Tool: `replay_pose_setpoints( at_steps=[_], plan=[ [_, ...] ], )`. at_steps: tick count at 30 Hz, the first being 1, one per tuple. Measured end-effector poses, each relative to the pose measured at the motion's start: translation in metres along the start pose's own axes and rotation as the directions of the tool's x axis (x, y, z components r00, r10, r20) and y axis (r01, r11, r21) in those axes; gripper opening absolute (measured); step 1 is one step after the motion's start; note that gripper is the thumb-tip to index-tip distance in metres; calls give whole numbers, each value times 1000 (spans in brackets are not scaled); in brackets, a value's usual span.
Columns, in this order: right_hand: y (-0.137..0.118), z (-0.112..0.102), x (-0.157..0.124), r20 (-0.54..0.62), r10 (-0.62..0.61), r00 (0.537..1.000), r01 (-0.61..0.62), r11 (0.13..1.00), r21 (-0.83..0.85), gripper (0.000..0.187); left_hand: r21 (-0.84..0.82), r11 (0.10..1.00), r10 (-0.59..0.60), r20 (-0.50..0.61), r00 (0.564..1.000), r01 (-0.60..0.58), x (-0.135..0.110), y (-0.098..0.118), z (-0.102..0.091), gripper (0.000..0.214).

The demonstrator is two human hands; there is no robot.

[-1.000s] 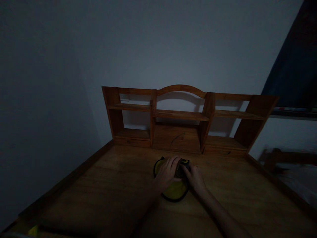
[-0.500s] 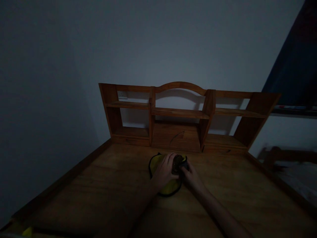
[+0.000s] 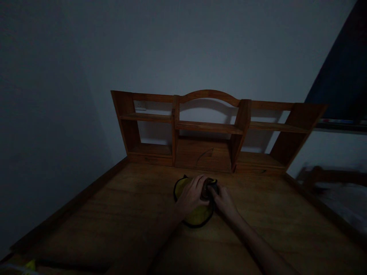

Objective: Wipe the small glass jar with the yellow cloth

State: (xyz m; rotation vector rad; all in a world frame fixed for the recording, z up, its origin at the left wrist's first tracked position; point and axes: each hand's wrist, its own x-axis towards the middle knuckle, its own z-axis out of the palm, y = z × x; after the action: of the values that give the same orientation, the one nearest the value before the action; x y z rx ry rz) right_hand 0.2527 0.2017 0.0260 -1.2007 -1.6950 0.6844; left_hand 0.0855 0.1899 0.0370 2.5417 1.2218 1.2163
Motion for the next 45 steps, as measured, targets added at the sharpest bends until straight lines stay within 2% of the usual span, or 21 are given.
replay_pose_setpoints(
  at_steps=[13,18,24,29,33,39,45],
  plan=[
    [-3,-8,-1,8,-90,996,90,966,-243,35,47,998,40,-2,999,-40,-1,-2,1,91],
    [-3,-8,-2,31,-89,996,94,943,-320,38,60,998,24,3,1000,-24,0,-6,2,90],
    [-3,-4,-4,1,-16,1000,16,989,-149,42,54,998,-39,-33,999,41,-1,-8,2,88],
    [2,0,-2,-11,-16,1000,15,996,-84,35,66,996,-58,-36,998,60,0,-9,0,87],
    [8,2,1,8,-19,1000,19,999,-49,31,77,997,-28,8,1000,27,-1,-11,0,90],
    [15,4,4,60,-28,998,20,992,128,32,86,996,33,37,999,-36,-2,-9,2,88],
    [10,-1,3,71,-70,995,63,993,99,27,-3,997,77,92,993,-77,-2,-6,0,85]
  ],
)
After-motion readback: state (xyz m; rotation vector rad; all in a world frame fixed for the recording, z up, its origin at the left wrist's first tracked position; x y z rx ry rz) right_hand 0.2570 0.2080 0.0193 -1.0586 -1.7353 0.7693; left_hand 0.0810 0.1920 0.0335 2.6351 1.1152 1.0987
